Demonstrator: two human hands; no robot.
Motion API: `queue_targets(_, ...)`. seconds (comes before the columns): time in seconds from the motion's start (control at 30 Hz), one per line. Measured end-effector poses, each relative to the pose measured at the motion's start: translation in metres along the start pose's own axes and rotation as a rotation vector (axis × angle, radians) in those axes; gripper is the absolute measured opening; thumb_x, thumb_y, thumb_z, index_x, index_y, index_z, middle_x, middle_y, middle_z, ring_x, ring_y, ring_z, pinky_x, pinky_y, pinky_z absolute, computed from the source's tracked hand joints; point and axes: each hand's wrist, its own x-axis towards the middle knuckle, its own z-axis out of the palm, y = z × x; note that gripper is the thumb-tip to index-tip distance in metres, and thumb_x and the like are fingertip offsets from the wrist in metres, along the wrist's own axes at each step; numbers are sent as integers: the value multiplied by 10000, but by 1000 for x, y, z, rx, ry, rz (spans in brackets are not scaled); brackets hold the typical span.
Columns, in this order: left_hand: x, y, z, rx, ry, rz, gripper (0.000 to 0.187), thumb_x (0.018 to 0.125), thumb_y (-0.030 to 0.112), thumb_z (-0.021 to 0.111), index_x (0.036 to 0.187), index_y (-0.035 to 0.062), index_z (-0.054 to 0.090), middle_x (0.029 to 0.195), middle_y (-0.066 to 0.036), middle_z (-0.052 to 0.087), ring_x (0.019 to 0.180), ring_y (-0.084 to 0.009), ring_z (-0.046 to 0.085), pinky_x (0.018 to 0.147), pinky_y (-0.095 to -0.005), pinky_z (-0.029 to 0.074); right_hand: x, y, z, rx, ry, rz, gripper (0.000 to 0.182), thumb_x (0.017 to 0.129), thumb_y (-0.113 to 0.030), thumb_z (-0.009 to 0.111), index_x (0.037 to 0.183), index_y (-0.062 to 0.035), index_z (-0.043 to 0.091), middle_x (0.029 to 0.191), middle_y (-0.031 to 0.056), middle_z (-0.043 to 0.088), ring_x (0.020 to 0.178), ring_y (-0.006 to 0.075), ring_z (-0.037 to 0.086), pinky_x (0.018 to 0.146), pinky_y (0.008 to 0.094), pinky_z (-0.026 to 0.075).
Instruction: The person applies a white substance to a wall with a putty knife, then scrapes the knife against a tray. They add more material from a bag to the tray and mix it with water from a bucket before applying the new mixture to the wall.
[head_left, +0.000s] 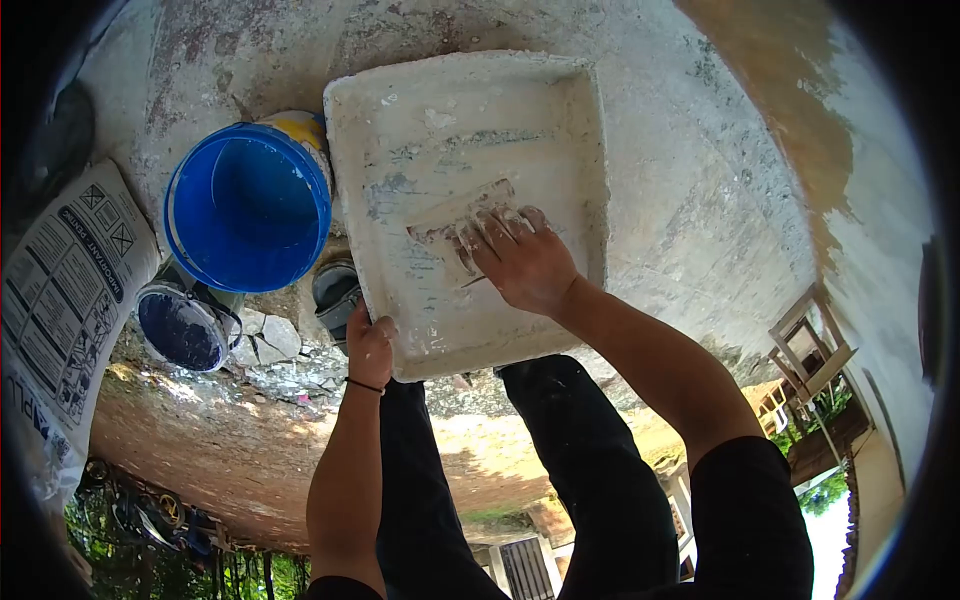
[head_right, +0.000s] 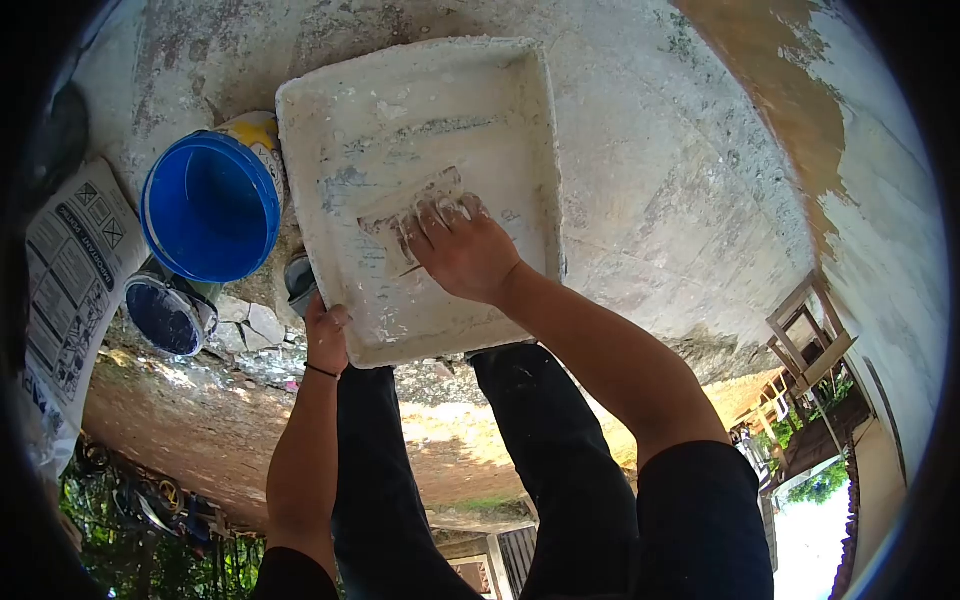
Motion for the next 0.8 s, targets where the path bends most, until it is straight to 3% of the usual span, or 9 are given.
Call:
queue_targets(0.07, 0, -7, -2, 1, 17, -30, 418, 682, -20, 399, 1087, -22, 505, 960, -66, 577, 821, -135, 532, 735, -228, 411, 9, 1, -10, 37, -113, -30, 280, 720, -135, 563, 990, -80, 612, 993, 138, 603, 874, 249, 589, 816, 436, 434)
queue_targets(0.17, -1, -12, 2, 56, 65, -10, 430, 672, -25, 397, 1086, -25, 511, 935, -56, 576, 791, -128, 520, 705, -230, 409, 31, 15, -27, 43, -10, 31, 288, 707, -95, 568, 992, -91, 612, 979, 128, 605, 866, 252, 592, 773, 407, 466)
queue_targets(0.3, -1, -12, 4, 44, 35, 37, 439, 659, -15, 396, 1083, -27, 510, 928, -51, 569, 788, -123, 512, 714, -227, 409, 54, 49, -1, 14, -11, 127, 261, 748, -130, 543, 998, -72, 590, 989, 129, 593, 904, 267, 584, 793, 403, 475)
queue_targets(0.37, 0, -13, 2, 33, 15, 45, 442, 657, -10, 397, 1084, -28, 509, 929, -51, 568, 791, -124, 510, 719, -226, 408, 60, 57, 22, -6, 12, 154, 268, 690, -53, 574, 951, -103, 612, 918, 117, 598, 835, 266, 596, 727, 354, 492)
queue_targets(0.5, -1, -16, 1, 10, 33, -10, 446, 659, 0, 403, 1092, -33, 502, 949, -57, 565, 822, -135, 514, 748, -239, 410, 53, 52, 41, -38, 55, 110, 274, 694, -49, 570, 961, -97, 607, 908, 115, 593, 831, 267, 596, 728, 364, 492)
queue_targets(0.57, -3, -20, 4, -12, 34, -35, 450, 659, -2, 402, 1097, -35, 500, 958, -60, 564, 832, -139, 515, 758, -243, 411, 41, 45, 34, 27, -90, 114, 285, 702, -50, 568, 981, -93, 602, 944, 118, 593, 850, 269, 597, 755, 366, 491)
queue_targets(0.8, 0, -23, 8, 92, 45, 34, 469, 666, -16, 390, 1125, -43, 481, 982, -73, 558, 857, -141, 507, 793, -240, 398, 37, 48, 36, -38, -36, 48, 288, 709, -61, 567, 995, -89, 593, 972, 122, 588, 875, 274, 593, 774, 371, 490)
